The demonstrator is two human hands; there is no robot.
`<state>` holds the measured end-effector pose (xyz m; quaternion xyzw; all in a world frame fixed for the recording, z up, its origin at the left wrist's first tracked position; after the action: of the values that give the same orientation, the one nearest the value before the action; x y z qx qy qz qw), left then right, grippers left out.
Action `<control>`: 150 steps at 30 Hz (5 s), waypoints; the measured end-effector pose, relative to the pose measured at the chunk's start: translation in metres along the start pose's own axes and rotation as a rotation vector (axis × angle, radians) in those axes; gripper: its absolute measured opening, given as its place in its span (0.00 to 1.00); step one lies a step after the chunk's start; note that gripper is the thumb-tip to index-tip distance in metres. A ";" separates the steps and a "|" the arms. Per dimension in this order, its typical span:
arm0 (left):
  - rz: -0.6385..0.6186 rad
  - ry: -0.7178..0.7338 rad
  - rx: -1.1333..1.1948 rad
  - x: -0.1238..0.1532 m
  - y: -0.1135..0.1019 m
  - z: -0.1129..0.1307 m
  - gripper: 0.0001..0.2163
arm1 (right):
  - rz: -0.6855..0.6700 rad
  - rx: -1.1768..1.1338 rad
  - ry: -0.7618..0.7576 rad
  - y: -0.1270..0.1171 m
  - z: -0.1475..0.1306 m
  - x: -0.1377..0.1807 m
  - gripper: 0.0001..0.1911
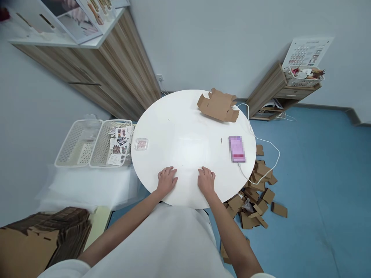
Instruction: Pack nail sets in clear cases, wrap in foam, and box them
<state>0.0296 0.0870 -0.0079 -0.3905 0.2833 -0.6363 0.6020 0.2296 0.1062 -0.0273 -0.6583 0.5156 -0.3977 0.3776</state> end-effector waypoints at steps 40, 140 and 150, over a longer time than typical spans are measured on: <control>0.023 -0.052 0.616 -0.047 -0.055 -0.073 0.28 | -0.042 -0.763 0.047 0.029 -0.131 -0.057 0.30; -0.577 0.334 0.110 -0.042 0.007 0.019 0.17 | -0.069 -0.258 0.090 -0.003 -0.043 0.008 0.13; -0.545 0.239 0.074 -0.058 0.013 0.003 0.08 | -0.094 -0.338 0.209 0.011 -0.028 0.002 0.10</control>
<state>0.0379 0.1435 -0.0263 -0.3522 0.2135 -0.8259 0.3851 0.2003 0.1001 -0.0258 -0.6909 0.5800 -0.3888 0.1872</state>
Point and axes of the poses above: each hand's wrist, its own x-axis away from the middle knuckle, its own y-axis out of the palm, z = x × y, the point moved 6 cm from there along -x, towards the middle knuckle, and after that the axes turned 2 degrees about z, right-handed, at the moved point
